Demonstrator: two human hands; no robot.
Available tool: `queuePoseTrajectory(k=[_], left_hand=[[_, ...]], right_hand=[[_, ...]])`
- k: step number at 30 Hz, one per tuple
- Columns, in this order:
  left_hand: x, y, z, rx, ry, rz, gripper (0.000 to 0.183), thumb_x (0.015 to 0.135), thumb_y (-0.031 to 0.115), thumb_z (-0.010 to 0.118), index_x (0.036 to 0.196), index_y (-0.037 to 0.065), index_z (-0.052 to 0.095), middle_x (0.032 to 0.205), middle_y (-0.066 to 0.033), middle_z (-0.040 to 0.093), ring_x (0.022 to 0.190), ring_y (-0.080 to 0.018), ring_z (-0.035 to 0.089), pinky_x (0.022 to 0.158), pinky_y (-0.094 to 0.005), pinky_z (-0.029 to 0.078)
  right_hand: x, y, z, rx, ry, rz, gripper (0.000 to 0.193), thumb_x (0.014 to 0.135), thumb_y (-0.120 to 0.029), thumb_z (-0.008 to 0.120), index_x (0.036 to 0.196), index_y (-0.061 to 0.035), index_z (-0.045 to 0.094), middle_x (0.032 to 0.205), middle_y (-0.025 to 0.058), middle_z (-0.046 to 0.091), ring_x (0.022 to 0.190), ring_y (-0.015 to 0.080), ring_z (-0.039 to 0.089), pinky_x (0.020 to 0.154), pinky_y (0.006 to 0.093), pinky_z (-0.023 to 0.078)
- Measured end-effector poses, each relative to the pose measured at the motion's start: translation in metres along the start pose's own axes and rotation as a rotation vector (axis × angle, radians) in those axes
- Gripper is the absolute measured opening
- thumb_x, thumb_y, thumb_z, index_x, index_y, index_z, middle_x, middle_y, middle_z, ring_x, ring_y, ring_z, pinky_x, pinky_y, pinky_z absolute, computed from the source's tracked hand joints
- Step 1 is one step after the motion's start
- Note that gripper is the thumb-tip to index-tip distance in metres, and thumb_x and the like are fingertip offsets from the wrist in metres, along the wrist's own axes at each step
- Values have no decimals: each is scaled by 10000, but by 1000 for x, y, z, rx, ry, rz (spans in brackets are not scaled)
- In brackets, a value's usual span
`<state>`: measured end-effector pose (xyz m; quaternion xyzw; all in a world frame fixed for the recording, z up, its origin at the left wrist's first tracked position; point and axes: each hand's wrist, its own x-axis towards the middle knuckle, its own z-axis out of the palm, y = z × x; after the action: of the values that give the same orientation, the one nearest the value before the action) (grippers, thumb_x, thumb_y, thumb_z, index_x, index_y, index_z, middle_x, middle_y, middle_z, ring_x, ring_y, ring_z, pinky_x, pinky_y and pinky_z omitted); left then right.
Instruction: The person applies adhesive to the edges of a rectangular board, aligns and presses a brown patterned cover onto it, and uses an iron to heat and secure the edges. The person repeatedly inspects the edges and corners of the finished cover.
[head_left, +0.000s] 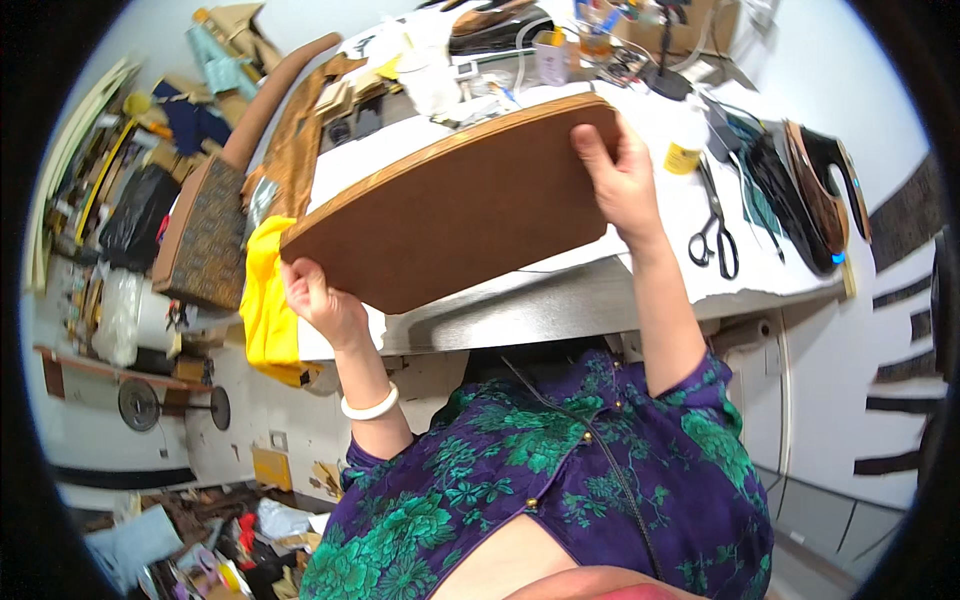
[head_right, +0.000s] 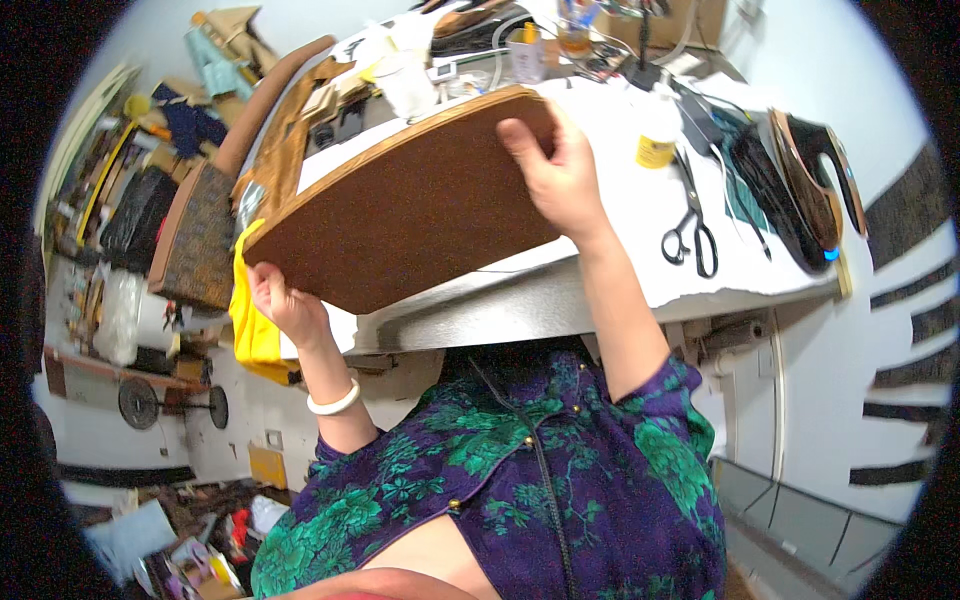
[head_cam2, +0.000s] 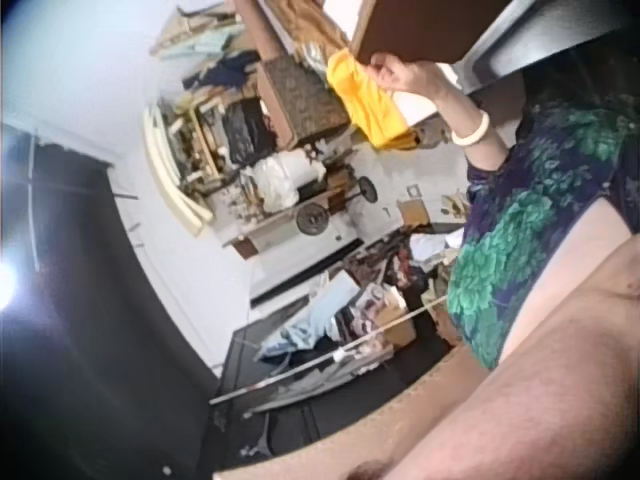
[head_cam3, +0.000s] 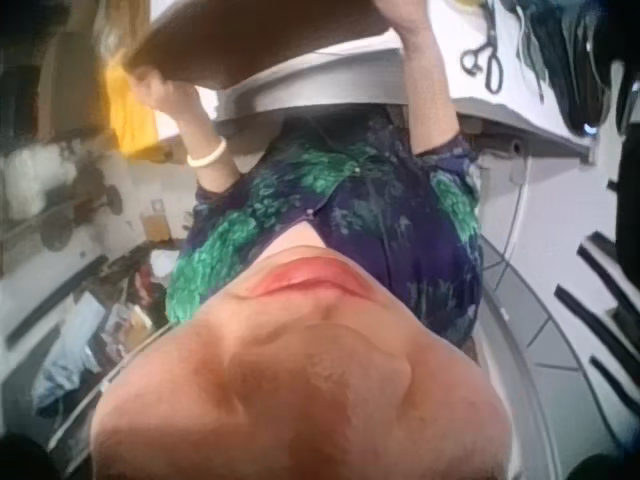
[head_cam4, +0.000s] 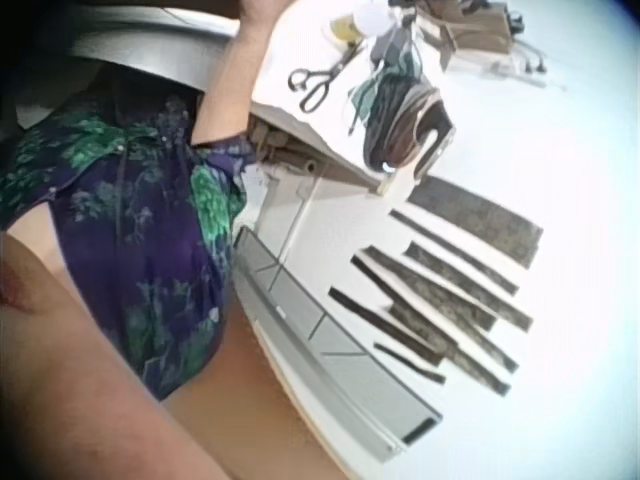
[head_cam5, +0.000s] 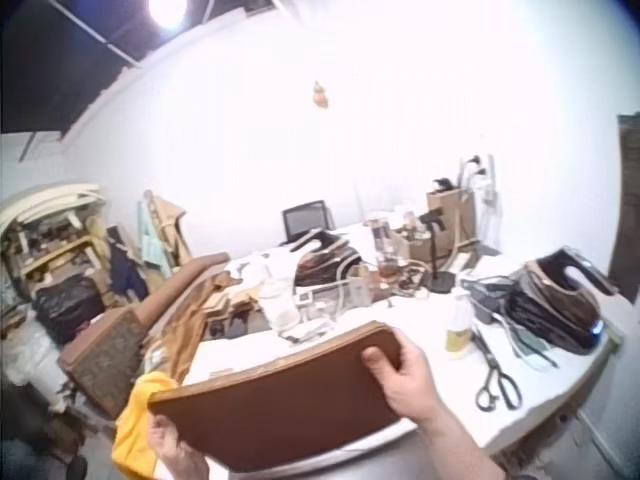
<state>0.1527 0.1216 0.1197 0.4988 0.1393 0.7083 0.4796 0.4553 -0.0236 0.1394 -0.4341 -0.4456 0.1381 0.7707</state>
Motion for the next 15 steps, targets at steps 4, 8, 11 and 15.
queuePoseTrajectory(k=[4,8,11,15], left_hand=[[-10,-21,-21,-6,-136,31,208,999,95,554,1197,32,562,1199,-112,652,1085,-207,636,979,-343,493],[-16,-27,-17,56,-44,-13,281,1046,195,476,1261,29,548,1248,-134,628,1141,-231,613,1011,-370,473],[-6,-19,-11,161,-62,-43,341,1060,290,473,1263,26,547,1232,-141,633,1144,-241,612,1014,-385,478],[10,-14,-13,207,-138,-63,263,1042,297,548,1123,48,569,1131,-88,656,1003,-180,636,911,-331,514]], right_hand=[[-4,23,0,47,-5,-74,422,943,-291,712,1207,18,599,1045,43,683,954,103,599,854,266,494],[-13,40,-6,-6,11,-88,415,931,-344,718,1115,11,608,962,40,667,892,102,581,802,272,494],[-16,48,-10,-3,41,-63,414,927,-354,720,1128,-11,603,929,38,657,870,109,575,788,275,492],[-14,41,-2,-62,151,-184,398,927,-329,723,1200,-66,603,948,49,674,886,125,606,811,282,503]])
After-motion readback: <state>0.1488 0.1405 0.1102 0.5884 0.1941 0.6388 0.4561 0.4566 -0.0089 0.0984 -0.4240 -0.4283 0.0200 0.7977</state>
